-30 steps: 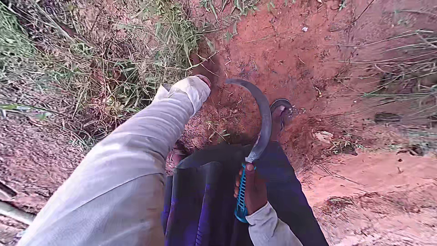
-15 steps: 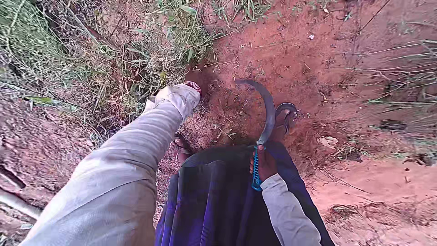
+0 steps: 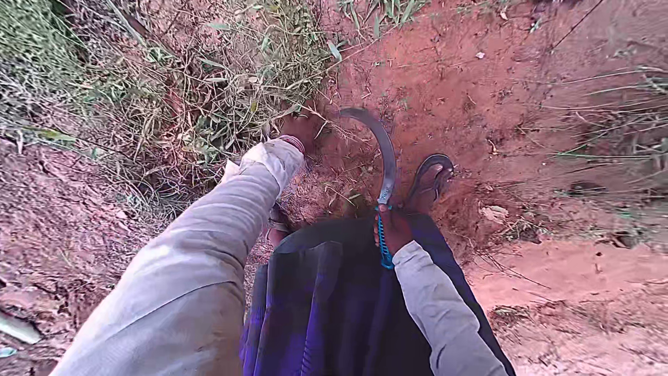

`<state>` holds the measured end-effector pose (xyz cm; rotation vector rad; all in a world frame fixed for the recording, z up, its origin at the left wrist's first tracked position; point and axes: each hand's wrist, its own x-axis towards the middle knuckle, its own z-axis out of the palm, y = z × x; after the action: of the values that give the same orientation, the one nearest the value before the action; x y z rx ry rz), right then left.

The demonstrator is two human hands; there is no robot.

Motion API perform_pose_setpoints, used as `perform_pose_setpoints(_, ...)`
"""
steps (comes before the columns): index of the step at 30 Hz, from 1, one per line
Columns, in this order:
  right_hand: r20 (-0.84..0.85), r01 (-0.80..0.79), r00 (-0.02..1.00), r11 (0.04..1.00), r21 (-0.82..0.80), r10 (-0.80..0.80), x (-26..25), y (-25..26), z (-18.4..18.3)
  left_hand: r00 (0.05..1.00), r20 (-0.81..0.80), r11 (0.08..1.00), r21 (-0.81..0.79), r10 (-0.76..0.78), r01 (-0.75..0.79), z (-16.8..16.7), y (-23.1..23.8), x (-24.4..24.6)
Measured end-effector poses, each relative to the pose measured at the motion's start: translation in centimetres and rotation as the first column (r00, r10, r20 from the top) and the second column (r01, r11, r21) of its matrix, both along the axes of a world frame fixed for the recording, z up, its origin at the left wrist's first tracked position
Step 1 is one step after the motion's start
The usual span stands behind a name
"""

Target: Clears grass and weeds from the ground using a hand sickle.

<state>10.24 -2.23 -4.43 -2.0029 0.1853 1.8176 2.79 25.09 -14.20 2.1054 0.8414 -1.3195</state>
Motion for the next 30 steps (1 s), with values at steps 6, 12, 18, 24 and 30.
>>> perform_pose_setpoints(6,-0.084,-0.192,0.979,0.98,-0.046,0.188,-1.0,1.0,-3.4,0.994,0.092,0.997,-0.055,-0.054,0.06,0.3,2.3,-1.5)
perform_pose_setpoints(12,-0.252,-0.162,0.961,0.969,-0.184,0.113,-6.8,-1.4,2.6,0.973,0.194,0.989,-0.061,-0.124,0.138,-0.7,2.7,-2.3)
perform_pose_setpoints(18,0.031,-0.02,0.999,0.998,-0.065,0.022,-7.6,-3.4,4.4,0.958,0.235,0.98,-0.07,-0.166,0.187,-0.4,3.9,-3.0)
perform_pose_setpoints(24,-0.098,-0.21,0.974,0.977,-0.034,0.205,-7.9,1.6,-1.3,0.946,0.313,0.988,-0.097,-0.087,0.123,0.2,4.6,-3.1)
perform_pose_setpoints(30,0.141,0.029,0.99,1.0,0.006,-0.029,-6.4,-2.5,3.5,0.939,0.332,0.983,-0.122,-0.089,0.137,0.5,6.3,-3.5)
